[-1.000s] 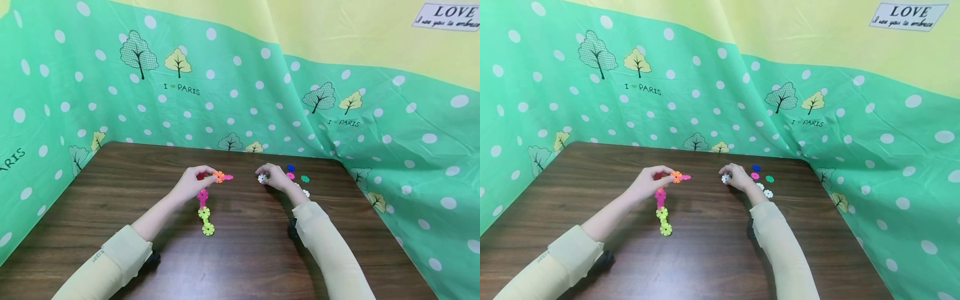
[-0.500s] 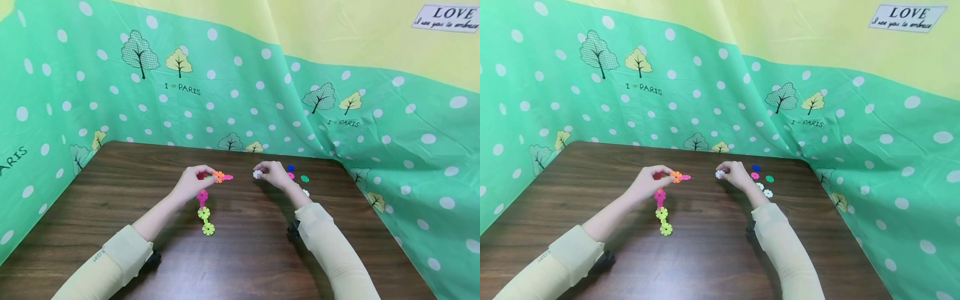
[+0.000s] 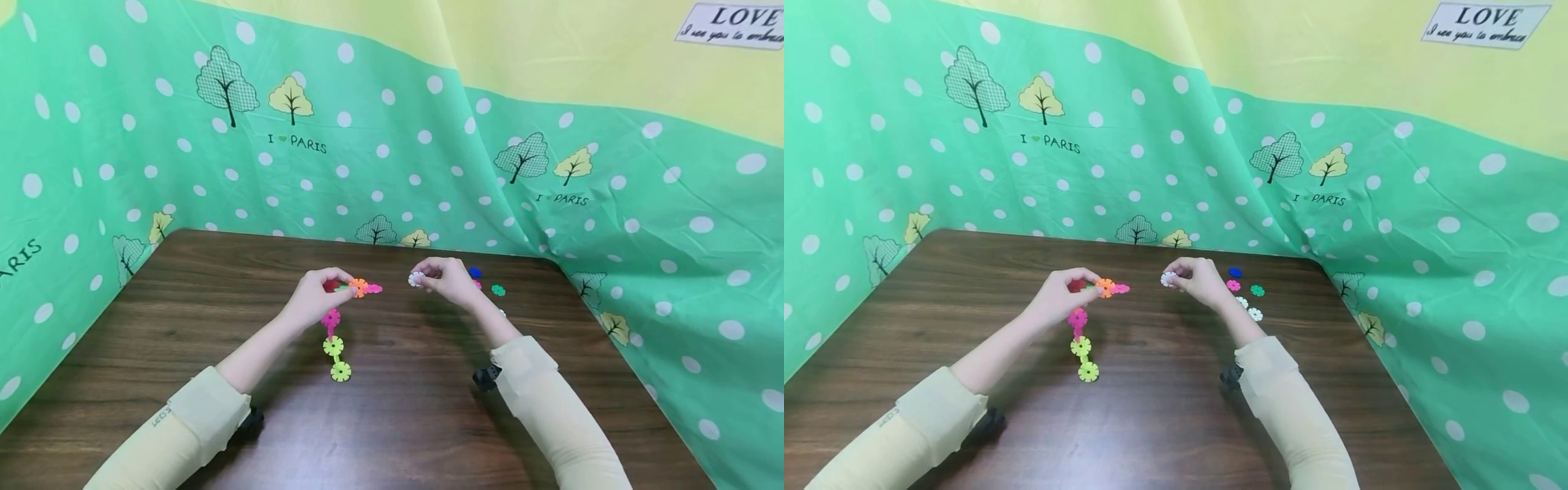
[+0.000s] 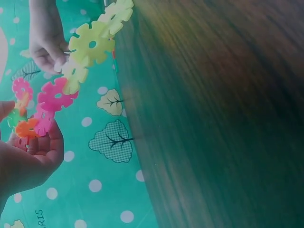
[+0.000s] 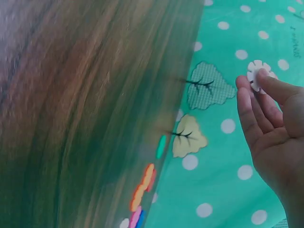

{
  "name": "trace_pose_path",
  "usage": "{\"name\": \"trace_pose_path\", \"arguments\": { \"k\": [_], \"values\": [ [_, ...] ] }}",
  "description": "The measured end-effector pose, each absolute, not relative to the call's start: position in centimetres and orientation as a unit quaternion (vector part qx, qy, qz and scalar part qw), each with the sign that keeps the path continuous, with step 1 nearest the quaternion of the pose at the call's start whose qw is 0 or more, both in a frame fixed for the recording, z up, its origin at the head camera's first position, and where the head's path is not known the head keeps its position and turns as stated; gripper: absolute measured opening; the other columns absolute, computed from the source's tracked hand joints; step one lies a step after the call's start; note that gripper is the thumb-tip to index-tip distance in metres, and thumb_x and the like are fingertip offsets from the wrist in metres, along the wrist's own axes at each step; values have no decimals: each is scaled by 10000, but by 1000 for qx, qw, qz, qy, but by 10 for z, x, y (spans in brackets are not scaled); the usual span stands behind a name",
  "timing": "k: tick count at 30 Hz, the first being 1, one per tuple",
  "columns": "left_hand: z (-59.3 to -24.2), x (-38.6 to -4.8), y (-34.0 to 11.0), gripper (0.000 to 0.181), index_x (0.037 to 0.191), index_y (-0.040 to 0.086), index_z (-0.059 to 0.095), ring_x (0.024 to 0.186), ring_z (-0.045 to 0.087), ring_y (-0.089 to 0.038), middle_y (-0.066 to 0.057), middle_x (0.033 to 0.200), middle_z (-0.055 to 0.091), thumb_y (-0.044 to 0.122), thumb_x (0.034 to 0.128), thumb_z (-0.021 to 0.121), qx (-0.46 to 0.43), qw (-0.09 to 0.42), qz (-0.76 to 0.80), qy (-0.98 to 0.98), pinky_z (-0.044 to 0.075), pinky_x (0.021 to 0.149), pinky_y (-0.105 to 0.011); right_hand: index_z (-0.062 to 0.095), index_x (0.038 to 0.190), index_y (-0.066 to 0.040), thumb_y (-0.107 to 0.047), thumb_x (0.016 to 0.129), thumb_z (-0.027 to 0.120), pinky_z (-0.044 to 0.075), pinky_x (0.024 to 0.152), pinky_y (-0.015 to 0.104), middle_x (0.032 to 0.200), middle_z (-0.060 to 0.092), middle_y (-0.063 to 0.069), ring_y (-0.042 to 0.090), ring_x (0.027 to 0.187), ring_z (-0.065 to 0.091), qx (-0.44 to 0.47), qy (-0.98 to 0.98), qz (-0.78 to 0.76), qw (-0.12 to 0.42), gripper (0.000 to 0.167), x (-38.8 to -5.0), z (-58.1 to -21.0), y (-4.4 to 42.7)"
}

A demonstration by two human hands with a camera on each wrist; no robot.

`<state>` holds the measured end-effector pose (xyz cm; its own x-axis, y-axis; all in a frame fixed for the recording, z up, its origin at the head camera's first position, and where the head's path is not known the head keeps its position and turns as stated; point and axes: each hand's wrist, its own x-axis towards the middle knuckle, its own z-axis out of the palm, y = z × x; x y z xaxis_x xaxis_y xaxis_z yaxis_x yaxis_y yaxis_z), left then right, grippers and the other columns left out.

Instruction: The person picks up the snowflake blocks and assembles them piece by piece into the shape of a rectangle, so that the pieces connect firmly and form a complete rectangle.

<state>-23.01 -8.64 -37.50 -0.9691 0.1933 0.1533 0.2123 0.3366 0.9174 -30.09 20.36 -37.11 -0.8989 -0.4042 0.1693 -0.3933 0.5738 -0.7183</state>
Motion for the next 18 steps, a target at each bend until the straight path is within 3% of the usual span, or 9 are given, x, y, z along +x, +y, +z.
{"name": "trace_pose_path", "arguments": {
  "k": [6,14,18],
  "values": [
    [-372,-228,-86,163,987,153,681,484,321,-152,13,536,320,201,833,699,-126,8,-559,-819,287,453,-237,682,972,-73,-157,846,699,557,664,460,831,704,96,397,751,671,-238,869,-434,6,152,-288,-366,195],
    [-373,-228,-84,170,989,148,682,493,328,-154,12,539,330,205,830,702,-122,9,-557,-821,294,460,-240,662,1023,22,-51,858,672,563,633,420,851,687,204,409,728,666,-239,859,-452,3,181,-270,-360,180],
    [-373,-228,-83,179,996,147,683,498,341,-153,12,544,342,210,830,705,-118,10,-552,-825,302,463,-242,672,1032,9,-74,849,687,562,627,413,842,694,179,385,717,671,-248,853,-458,-5,201,-262,-359,174]
  ]
}}
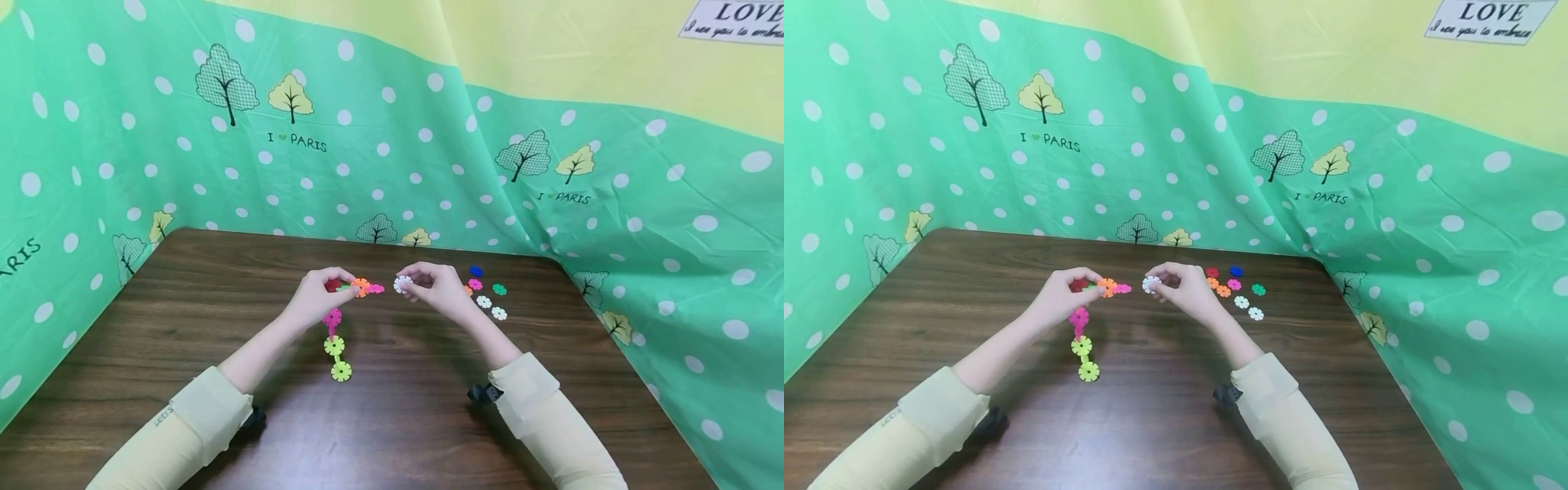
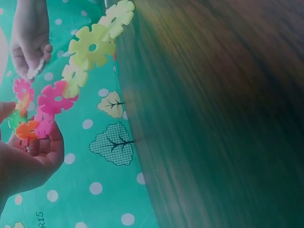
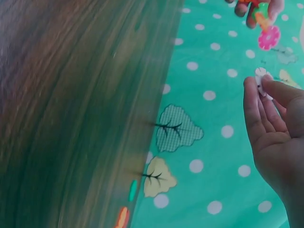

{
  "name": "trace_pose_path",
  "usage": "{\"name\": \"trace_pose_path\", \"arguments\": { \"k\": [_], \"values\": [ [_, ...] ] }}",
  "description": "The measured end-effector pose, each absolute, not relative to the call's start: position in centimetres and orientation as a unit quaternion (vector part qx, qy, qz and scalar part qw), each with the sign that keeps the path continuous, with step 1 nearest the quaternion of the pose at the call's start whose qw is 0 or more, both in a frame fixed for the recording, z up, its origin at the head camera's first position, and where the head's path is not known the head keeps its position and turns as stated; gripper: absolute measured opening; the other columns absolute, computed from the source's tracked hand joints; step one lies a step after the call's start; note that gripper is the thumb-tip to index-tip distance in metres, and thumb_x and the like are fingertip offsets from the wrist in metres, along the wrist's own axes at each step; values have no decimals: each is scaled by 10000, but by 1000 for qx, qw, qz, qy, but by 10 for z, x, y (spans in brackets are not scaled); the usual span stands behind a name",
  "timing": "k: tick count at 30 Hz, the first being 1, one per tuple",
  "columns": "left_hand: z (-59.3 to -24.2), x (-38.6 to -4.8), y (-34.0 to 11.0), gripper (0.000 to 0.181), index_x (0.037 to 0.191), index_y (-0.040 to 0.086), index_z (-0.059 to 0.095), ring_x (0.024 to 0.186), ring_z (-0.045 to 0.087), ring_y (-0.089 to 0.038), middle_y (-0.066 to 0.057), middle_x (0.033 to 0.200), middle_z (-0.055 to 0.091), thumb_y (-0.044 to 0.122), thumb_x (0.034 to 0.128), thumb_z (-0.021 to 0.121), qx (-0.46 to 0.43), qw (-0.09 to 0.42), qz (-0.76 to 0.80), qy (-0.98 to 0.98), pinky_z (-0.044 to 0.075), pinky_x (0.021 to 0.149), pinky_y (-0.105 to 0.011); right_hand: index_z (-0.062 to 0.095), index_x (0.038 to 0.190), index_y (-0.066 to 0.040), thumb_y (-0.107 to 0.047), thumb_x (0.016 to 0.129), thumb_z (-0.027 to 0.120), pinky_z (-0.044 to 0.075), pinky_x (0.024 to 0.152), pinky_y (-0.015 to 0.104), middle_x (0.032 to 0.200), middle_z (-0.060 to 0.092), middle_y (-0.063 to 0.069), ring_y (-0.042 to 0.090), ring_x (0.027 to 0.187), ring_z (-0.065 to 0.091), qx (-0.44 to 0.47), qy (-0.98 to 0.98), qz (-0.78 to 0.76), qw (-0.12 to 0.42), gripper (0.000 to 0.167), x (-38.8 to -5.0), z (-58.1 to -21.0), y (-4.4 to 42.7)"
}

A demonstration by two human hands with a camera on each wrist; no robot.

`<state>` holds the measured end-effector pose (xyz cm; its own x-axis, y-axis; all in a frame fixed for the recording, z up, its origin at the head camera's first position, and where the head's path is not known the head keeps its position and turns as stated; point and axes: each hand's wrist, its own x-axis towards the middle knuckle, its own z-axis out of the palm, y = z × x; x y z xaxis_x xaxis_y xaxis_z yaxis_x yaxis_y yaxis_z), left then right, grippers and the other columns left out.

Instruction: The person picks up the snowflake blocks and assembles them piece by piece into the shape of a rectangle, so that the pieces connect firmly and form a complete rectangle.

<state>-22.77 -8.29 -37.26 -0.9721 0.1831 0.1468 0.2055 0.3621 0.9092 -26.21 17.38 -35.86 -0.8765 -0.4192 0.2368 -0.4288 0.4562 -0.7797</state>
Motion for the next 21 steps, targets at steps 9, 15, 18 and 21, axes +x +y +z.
{"name": "trace_pose_path", "arguments": {
  "k": [9,15,18,21],
  "values": [
    [-373,-229,-81,170,991,161,683,508,355,-161,3,556,364,217,832,705,-115,10,-555,-824,309,465,-248,688,1049,-82,-190,838,716,557,622,432,830,697,56,250,650,663,288,-843,454,22,239,-253,-356,169],
    [-374,-229,-80,167,988,162,684,517,351,-168,0,560,352,219,832,704,-119,13,-554,-824,311,475,-256,682,1056,-35,-128,836,707,561,610,303,880,698,87,265,665,664,286,-847,449,8,240,-250,-354,164],
    [-374,-229,-79,172,986,161,685,516,360,-170,-3,561,363,225,828,709,-120,12,-556,-822,315,472,-253,676,1053,-7,-58,839,693,564,611,335,889,692,136,324,662,659,291,-845,448,7,221,-249,-355,161],
    [-374,-229,-78,177,983,154,689,514,374,-165,1,557,389,225,822,717,-126,5,-561,-818,318,464,-247,672,1053,12,-20,839,682,563,607,347,865,686,171,351,647,652,299,-846,441,15,216,-248,-354,159]
  ]
}}
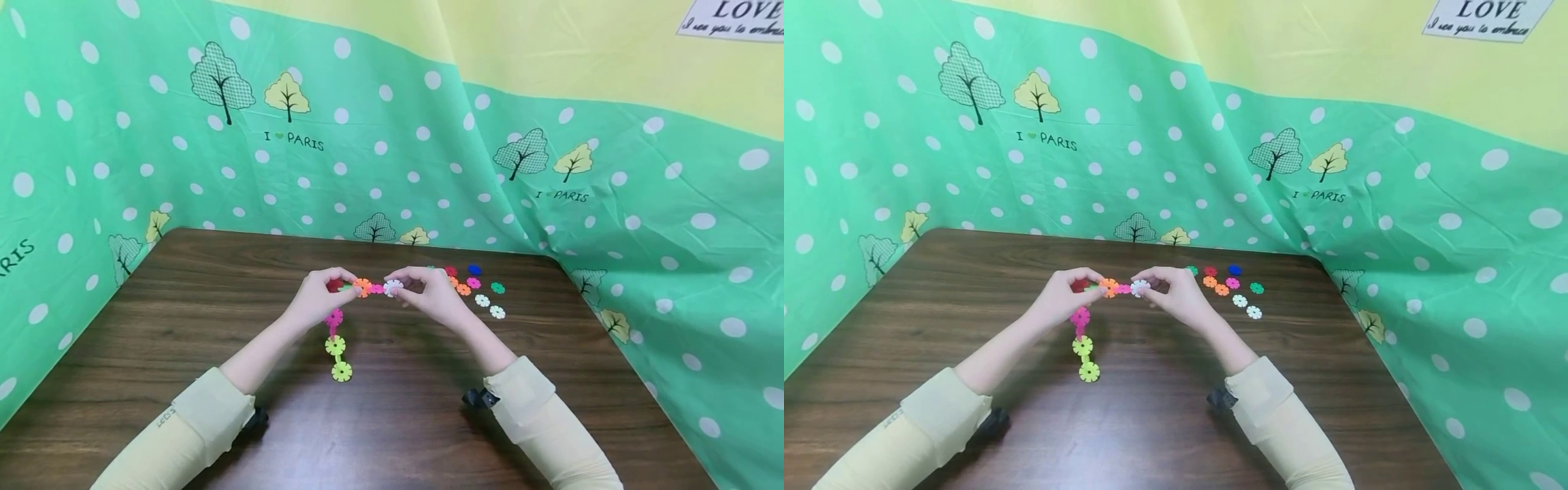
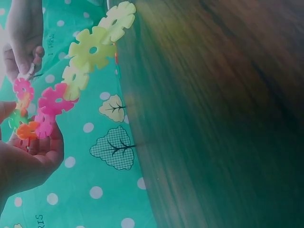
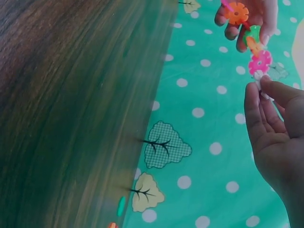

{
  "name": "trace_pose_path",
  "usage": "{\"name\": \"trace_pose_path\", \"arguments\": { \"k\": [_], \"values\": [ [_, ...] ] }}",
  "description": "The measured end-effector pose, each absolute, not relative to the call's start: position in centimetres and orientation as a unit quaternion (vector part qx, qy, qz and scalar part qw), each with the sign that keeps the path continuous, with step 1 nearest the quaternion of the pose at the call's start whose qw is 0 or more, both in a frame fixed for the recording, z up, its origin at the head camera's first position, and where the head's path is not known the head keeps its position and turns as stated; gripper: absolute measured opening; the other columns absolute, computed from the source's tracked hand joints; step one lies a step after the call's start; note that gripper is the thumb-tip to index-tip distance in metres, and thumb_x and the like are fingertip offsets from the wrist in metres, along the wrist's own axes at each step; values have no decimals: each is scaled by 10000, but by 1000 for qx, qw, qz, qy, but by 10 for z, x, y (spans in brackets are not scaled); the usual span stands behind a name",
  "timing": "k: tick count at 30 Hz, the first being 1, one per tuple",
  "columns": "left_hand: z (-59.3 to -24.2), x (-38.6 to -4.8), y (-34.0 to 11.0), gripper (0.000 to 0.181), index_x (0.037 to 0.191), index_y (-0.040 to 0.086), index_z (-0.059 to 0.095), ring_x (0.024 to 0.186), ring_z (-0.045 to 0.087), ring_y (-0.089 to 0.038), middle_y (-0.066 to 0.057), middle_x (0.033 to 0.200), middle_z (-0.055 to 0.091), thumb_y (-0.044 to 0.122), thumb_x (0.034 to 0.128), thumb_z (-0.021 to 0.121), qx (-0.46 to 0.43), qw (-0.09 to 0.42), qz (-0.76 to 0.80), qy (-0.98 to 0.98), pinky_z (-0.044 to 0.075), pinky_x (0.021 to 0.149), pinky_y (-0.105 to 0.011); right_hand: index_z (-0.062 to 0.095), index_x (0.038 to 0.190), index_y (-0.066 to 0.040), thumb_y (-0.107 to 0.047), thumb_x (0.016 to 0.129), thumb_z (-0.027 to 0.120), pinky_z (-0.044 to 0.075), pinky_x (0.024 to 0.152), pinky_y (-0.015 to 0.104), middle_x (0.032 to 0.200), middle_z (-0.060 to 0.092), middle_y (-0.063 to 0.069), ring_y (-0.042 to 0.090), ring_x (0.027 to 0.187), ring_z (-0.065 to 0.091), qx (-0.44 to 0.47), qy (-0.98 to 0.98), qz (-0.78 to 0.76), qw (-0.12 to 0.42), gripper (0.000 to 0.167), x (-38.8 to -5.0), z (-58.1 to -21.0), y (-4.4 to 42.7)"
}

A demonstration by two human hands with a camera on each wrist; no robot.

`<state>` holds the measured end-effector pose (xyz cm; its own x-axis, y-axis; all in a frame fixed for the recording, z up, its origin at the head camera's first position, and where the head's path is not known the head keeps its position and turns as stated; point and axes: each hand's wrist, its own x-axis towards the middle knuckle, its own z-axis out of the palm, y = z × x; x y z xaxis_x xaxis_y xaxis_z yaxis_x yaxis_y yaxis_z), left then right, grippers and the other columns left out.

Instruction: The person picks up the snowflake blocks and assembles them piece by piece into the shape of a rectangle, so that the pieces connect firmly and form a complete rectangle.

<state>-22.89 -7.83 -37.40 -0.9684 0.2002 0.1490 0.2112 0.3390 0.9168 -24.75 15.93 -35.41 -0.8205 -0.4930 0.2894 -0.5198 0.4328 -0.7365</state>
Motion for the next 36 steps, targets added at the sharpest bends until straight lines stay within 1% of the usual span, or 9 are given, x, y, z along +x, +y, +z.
{"name": "trace_pose_path", "arguments": {
  "k": [4,8,11,16,20,25,31,34,36],
  "values": [
    [-372,-228,-77,182,960,145,705,501,356,-152,16,531,397,220,798,741,-139,2,-566,-812,309,454,-245,685,1052,-20,-56,840,690,559,601,301,834,692,135,270,618,658,302,-851,429,24,215,-246,-352,158],
    [-370,-228,-73,207,931,144,730,488,321,-139,10,533,464,259,767,780,-150,7,-560,-815,298,447,-246,702,1043,-70,-126,842,698,562,600,359,823,698,85,187,607,661,298,-852,430,24,209,-244,-352,159],
    [-371,-228,-70,226,914,137,742,475,321,-124,-2,604,571,283,751,798,-145,8,-556,-818,302,442,-239,710,1032,-92,-152,846,695,557,589,390,805,697,54,135,598,656,297,-855,424,31,196,-241,-352,159],
    [-372,-229,-68,235,902,121,746,461,323,-112,-20,704,649,283,742,804,-129,6,-559,-819,305,433,-227,716,1013,-84,-114,843,696,551,559,324,795,701,36,80,588,646,298,-859,413,53,174,-239,-352,158],
    [-371,-228,-68,229,901,135,749,460,310,-116,-24,672,626,292,743,803,-126,2,-559,-820,291,430,-228,717,1007,-60,-93,838,697,551,559,307,804,704,52,75,589,644,300,-857,415,61,173,-236,-351,157],
    [-370,-225,-69,232,901,141,753,439,283,-103,-8,576,531,297,739,807,-124,4,-556,-822,268,418,-227,716,1001,-35,-91,836,697,550,564,280,798,705,60,95,588,646,297,-856,419,57,176,-233,-351,155],
    [-370,-223,-68,244,901,117,754,444,281,-115,12,541,496,281,731,816,-135,5,-557,-820,257,417,-229,721,985,-45,-106,830,701,557,572,347,796,703,57,122,591,650,293,-854,426,55,168,-231,-353,156],
    [-369,-221,-68,231,898,119,754,431,270,-118,15,502,440,268,734,815,-136,1,-560,-817,246,408,-227,721,982,-36,-106,829,703,554,571,388,791,701,62,164,590,656,294,-852,431,56,169,-230,-354,155],
    [-368,-221,-68,226,899,123,754,415,260,-111,16,496,437,266,735,814,-136,-2,-561,-816,241,401,-227,724,977,-38,-101,828,705,551,571,409,787,700,62,187,588,659,293,-850,434,59,163,-229,-354,155]
  ]
}}
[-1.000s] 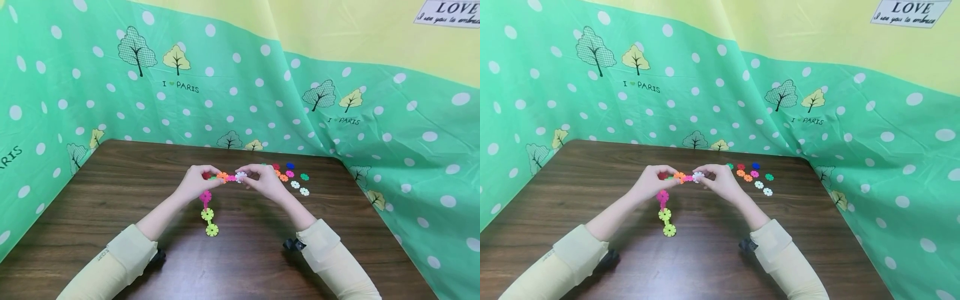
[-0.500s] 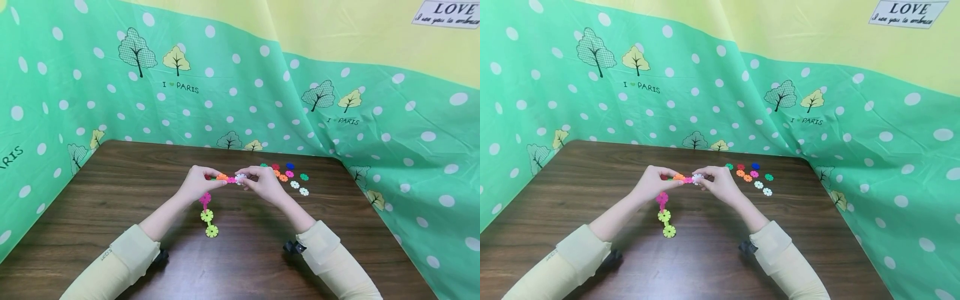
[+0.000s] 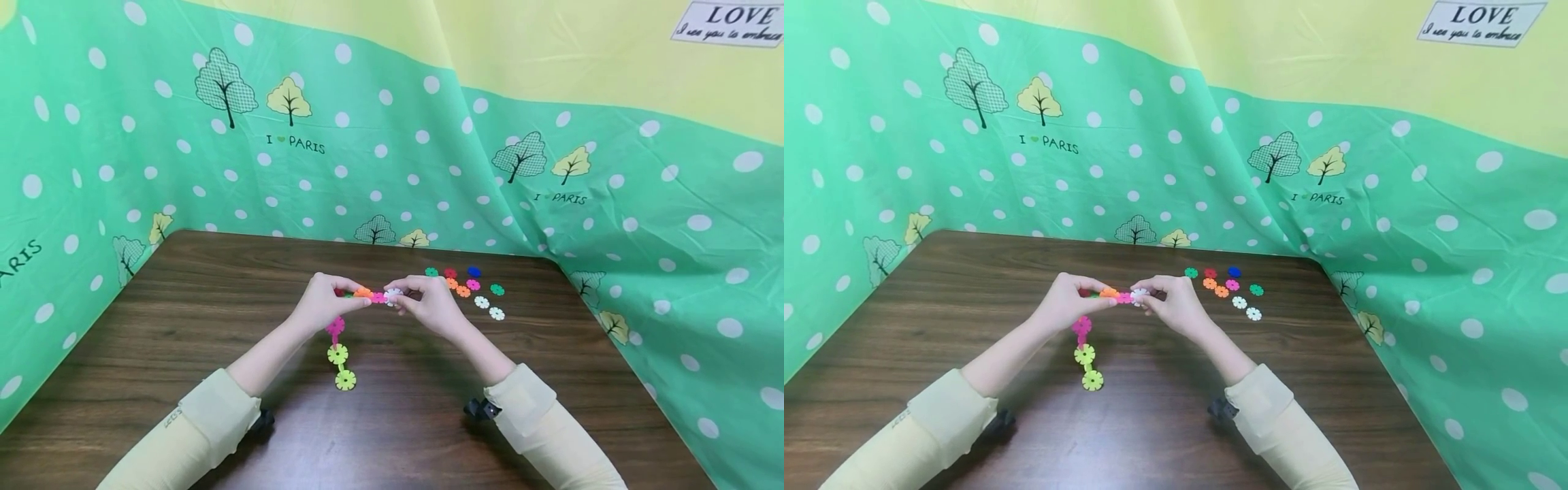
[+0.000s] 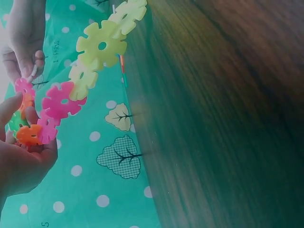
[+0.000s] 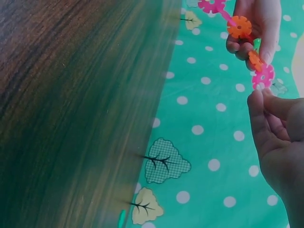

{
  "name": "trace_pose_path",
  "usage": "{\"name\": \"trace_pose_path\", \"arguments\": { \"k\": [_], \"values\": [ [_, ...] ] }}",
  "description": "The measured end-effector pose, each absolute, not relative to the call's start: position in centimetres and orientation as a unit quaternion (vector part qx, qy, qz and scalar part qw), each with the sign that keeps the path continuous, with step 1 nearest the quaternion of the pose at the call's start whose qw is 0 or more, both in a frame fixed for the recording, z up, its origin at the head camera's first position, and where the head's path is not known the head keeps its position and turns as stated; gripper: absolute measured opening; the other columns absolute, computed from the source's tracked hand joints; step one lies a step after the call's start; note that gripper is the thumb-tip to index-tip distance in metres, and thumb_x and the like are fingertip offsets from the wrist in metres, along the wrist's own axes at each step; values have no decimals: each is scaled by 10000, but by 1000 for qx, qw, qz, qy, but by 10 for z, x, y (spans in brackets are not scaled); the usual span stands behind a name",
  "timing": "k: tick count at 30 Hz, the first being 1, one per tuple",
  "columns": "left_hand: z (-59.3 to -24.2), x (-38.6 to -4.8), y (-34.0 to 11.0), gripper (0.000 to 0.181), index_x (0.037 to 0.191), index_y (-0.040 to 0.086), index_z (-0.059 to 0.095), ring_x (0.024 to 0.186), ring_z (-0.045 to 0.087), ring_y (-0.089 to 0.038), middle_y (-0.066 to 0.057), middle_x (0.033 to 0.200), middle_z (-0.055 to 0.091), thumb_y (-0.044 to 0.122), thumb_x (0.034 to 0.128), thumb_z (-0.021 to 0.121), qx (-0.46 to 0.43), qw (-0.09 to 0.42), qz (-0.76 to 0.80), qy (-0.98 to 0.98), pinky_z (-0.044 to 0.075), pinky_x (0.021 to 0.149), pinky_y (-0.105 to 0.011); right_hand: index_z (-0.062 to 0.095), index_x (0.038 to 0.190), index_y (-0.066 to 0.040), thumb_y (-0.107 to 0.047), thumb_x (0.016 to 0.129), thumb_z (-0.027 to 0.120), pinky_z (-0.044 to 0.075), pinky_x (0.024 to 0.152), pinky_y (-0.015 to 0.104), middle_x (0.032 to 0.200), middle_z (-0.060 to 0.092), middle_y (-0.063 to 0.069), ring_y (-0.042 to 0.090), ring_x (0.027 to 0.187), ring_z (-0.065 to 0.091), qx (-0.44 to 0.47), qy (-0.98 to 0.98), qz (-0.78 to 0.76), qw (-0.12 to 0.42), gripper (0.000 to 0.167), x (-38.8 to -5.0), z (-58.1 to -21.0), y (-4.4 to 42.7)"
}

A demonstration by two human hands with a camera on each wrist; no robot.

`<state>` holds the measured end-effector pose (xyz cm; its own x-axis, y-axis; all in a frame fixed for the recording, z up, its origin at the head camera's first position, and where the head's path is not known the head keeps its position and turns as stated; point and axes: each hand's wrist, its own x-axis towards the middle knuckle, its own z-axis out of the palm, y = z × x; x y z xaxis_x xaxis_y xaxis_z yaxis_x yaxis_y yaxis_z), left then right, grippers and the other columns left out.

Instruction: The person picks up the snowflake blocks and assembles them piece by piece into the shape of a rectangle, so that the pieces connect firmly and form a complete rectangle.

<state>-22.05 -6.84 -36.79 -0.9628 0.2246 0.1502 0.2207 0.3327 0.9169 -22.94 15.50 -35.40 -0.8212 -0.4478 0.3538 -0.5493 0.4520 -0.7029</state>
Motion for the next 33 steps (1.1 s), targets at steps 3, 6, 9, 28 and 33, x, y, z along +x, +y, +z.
{"name": "trace_pose_path", "arguments": {
  "k": [3,6,9,28,33],
  "values": [
    [-367,-220,-69,225,900,128,755,400,246,-106,8,510,463,269,736,813,138,3,560,817,234,394,-230,725,971,-39,-88,827,703,549,571,416,782,698,60,195,585,659,293,-848,438,61,154,-228,-354,154],
    [-367,-219,-69,230,901,129,755,397,248,-113,14,504,461,277,735,813,141,4,557,818,231,393,-230,726,965,-41,-84,830,701,551,558,365,766,694,51,164,573,651,298,-849,431,72,143,-226,-354,152],
    [-367,-218,-69,219,896,132,756,400,248,-125,27,462,391,270,735,813,144,4,556,819,224,393,-224,727,960,-43,-85,834,698,544,544,294,756,691,43,136,564,643,309,-850,418,83,136,-224,-353,151],
    [-378,-225,-71,149,910,131,750,702,628,-177,-30,798,720,250,821,740,182,37,572,799,502,623,-282,678,1096,-89,-56,856,672,550,586,272,845,678,37,255,657,664,327,-860,387,55,242,-238,-341,159],
    [-380,-225,-68,97,916,109,734,792,670,-257,-14,826,723,147,827,727,222,33,566,793,530,689,-289,689,1038,-45,-21,844,678,553,615,278,894,706,67,242,718,685,354,-854,375,66,195,-240,-342,154]
  ]
}}
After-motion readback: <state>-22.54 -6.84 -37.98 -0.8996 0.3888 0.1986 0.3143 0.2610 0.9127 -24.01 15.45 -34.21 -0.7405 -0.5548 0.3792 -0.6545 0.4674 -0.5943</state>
